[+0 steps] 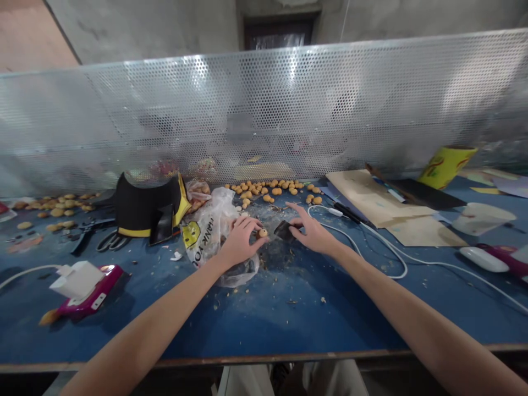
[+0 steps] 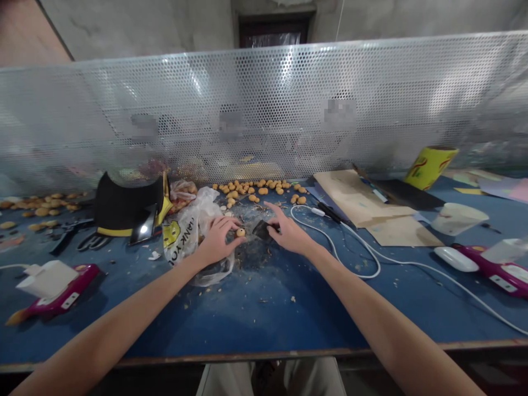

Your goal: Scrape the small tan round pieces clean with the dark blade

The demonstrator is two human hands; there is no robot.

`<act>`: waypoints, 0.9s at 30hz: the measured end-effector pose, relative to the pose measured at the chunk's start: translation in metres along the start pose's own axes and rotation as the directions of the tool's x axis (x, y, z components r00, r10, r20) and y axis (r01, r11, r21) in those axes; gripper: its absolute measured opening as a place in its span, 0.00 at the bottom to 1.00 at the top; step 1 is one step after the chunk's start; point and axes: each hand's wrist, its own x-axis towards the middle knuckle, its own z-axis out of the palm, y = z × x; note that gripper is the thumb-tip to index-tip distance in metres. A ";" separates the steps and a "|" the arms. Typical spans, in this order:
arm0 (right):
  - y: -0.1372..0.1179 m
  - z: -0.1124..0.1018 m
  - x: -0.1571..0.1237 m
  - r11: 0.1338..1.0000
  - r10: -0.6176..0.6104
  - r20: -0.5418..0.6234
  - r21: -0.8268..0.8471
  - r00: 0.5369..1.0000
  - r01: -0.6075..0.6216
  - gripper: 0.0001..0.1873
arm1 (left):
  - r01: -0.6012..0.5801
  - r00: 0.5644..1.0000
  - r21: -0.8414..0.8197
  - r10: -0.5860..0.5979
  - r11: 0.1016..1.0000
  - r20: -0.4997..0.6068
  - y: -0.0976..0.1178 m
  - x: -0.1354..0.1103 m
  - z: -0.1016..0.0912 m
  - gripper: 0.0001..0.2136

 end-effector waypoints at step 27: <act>0.008 0.011 0.004 0.956 -0.204 -0.100 -0.236 0.974 0.176 0.04 | -0.097 0.987 -0.011 0.098 0.995 0.131 -0.002 0.001 0.007 0.14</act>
